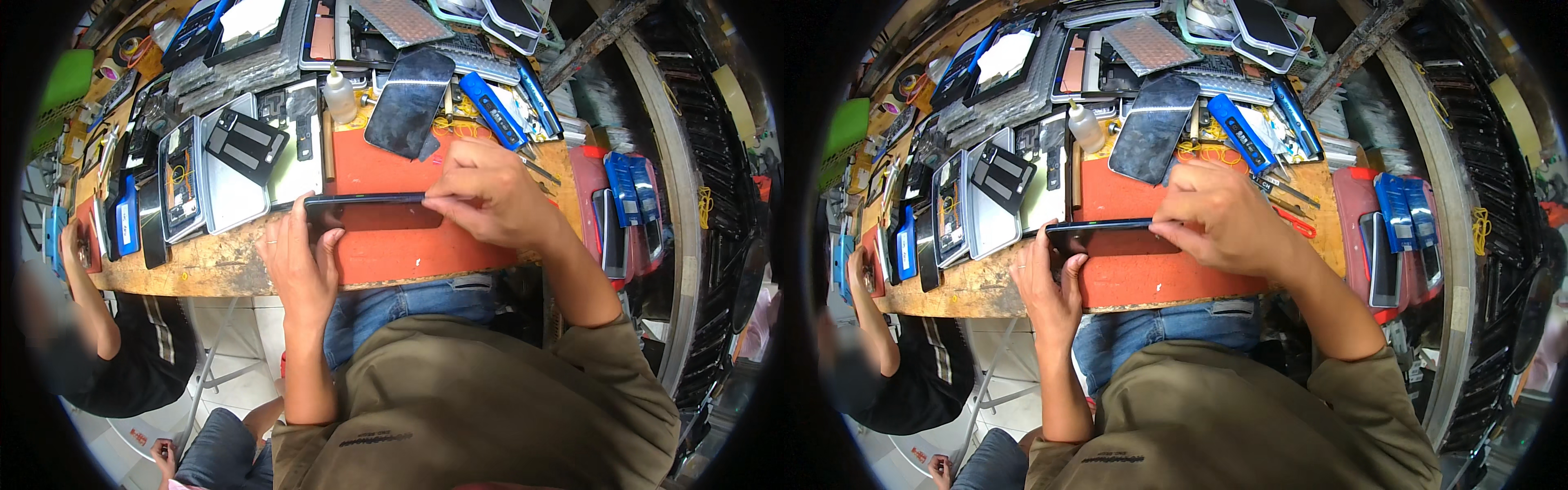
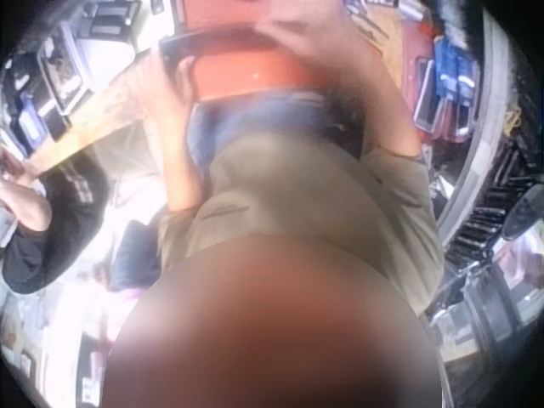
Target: The person removes a screen protector from a smartphone, then uses a prying tool to open the device and disconnects internal ribbon cables. The person handles the phone and tools throughout the clip.
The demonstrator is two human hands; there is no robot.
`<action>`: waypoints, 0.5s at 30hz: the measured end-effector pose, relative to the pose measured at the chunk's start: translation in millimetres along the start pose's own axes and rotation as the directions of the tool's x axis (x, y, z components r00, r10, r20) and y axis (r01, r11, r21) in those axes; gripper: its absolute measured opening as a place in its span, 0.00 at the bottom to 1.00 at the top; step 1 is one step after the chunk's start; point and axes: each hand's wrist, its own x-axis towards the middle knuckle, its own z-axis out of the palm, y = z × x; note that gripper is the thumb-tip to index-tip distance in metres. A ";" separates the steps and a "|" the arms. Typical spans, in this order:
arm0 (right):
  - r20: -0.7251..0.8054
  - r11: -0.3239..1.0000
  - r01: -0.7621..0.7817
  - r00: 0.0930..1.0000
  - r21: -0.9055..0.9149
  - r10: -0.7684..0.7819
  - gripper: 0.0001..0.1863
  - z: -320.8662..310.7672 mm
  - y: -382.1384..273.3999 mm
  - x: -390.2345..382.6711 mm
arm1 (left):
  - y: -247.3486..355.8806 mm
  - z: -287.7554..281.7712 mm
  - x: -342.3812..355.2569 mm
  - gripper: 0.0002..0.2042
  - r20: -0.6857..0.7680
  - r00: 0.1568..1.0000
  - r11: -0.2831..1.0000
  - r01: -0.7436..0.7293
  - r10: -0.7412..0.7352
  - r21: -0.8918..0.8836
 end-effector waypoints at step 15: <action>0.023 0.994 0.056 0.998 0.093 -0.058 0.05 38.2 0.5 35.6 | -3.6 -4.7 3.7 0.31 -0.015 0.997 0.997 -0.070 0.070 -0.035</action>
